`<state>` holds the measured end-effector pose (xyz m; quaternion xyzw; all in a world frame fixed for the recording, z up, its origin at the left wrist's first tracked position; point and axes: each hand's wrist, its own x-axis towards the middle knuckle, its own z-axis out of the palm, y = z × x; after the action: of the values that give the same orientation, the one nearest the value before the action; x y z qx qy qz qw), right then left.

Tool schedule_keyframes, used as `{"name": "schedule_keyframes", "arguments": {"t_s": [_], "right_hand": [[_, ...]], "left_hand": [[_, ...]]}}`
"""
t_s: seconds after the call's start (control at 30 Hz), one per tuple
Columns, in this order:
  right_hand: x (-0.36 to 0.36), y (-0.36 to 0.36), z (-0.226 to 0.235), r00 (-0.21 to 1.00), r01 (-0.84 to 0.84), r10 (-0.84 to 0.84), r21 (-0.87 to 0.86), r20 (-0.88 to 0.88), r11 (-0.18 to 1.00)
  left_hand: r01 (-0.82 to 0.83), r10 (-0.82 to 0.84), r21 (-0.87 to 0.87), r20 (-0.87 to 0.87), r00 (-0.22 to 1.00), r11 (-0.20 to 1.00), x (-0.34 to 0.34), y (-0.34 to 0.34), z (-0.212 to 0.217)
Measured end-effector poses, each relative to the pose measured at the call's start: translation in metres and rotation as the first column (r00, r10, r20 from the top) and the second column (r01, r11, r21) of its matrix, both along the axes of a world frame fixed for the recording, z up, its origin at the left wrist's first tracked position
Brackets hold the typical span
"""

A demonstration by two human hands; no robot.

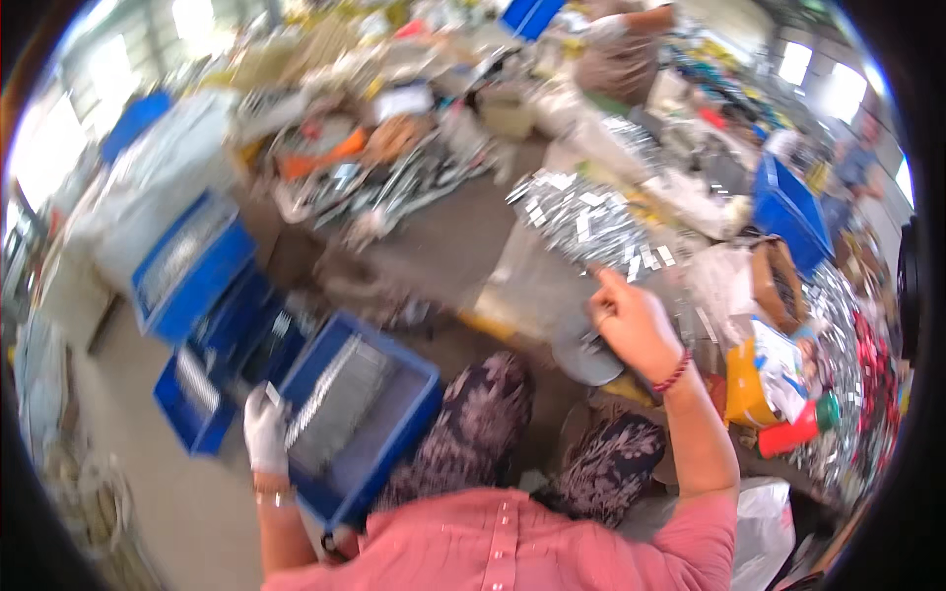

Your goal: The person assembles metal parts by inserting metal pins into sleeves on an anvil, securing them using a small hammer, and placing the finished components into a blue tray.

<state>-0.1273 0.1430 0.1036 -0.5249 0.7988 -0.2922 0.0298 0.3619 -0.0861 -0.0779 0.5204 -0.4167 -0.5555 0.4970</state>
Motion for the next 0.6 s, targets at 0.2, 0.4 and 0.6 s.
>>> {"name": "schedule_keyframes", "arguments": {"t_s": [0.2,0.4,0.6], "right_hand": [[0.066,0.028,-0.021,0.828,-0.31,0.208,0.116,0.52,0.944],[0.083,0.075,-0.073,0.649,-0.189,-0.053,0.229,0.759,0.955],[0.091,0.106,-0.12,0.467,-0.017,-0.191,0.225,0.863,0.974]], "left_hand": [[0.075,-0.107,0.18,0.175,0.979,0.981,0.007,0.006,-0.045],[0.005,-0.074,0.263,0.254,0.964,0.965,0.005,-0.007,-0.099],[-0.055,-0.037,0.237,0.368,0.929,0.97,-0.016,-0.045,-0.153]]}}
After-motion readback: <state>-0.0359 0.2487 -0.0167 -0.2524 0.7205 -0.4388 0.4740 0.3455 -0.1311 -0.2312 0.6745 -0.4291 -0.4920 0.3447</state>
